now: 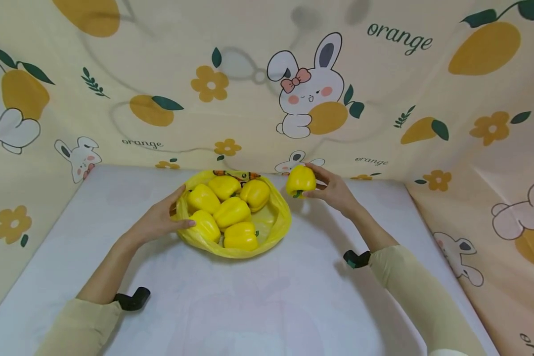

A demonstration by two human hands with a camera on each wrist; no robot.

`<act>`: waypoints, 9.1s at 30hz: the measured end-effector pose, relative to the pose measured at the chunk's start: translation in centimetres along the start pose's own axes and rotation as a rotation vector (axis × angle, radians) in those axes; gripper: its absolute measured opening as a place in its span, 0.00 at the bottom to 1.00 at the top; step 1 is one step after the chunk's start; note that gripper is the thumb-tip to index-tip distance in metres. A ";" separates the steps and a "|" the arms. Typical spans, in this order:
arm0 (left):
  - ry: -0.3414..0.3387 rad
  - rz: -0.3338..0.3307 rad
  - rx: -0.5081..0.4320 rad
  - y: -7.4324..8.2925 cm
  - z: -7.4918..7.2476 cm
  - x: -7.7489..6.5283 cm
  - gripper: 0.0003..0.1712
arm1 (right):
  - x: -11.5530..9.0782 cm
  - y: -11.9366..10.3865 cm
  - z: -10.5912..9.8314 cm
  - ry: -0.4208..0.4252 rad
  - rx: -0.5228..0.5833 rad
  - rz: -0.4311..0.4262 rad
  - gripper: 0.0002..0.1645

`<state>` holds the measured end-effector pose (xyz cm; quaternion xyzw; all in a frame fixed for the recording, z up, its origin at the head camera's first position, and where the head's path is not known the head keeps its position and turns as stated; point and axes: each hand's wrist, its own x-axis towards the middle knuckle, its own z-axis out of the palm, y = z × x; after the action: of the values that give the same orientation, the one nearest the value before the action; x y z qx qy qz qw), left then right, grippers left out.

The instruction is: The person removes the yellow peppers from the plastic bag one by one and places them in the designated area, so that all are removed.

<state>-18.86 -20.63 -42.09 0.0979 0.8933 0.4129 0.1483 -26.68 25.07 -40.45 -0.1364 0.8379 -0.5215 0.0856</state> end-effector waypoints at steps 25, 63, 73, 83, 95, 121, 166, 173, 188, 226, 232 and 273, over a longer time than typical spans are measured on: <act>-0.020 0.006 0.034 -0.2 0.0 0.2 0.65 | 2.2 4.9 -2.0 0.015 0.004 0.141 0.50; -0.029 0.024 0.043 -0.5 0.0 0.4 0.64 | 4.0 5.6 -0.8 -0.003 0.042 0.234 0.47; -0.034 0.023 0.042 -0.4 -0.1 0.3 0.65 | 3.1 4.9 -1.4 0.075 0.072 0.114 0.41; -0.037 0.002 0.039 -0.2 0.0 0.3 0.66 | 2.0 1.3 -1.1 0.150 0.100 0.036 0.34; -0.037 0.010 0.034 -0.3 0.2 0.6 0.66 | 1.2 -1.2 0.8 0.125 0.077 -0.116 0.32; -0.033 0.017 0.042 0.0 0.7 1.2 0.66 | -0.1 -3.0 7.0 -0.002 0.180 -0.129 0.33; -0.050 0.028 0.005 -0.4 0.8 1.2 0.65 | 1.8 -2.6 13.1 0.163 -0.469 0.024 0.52; -0.049 0.033 0.021 -0.5 0.7 1.3 0.65 | 1.9 -3.2 12.2 0.171 -0.458 0.004 0.53; -0.058 0.030 0.032 -0.5 0.6 1.2 0.64 | 1.4 -4.6 10.0 0.199 -0.374 -0.047 0.52; -0.075 0.052 0.012 -0.3 0.5 1.1 0.63 | 0.2 -2.8 0.9 0.162 -0.204 -0.087 0.51; -0.081 0.048 0.008 -0.4 0.5 1.2 0.63 | -0.1 -1.9 -0.6 0.189 -0.181 -0.050 0.49; -0.071 0.063 -0.005 -0.4 0.4 0.9 0.62 | 0.6 6.3 -6.2 0.089 -0.181 0.121 0.50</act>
<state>-19.65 -20.37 -42.82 0.1403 0.8828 0.4160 0.1672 -29.95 32.82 -43.38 -0.0694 0.8912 -0.4432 0.0669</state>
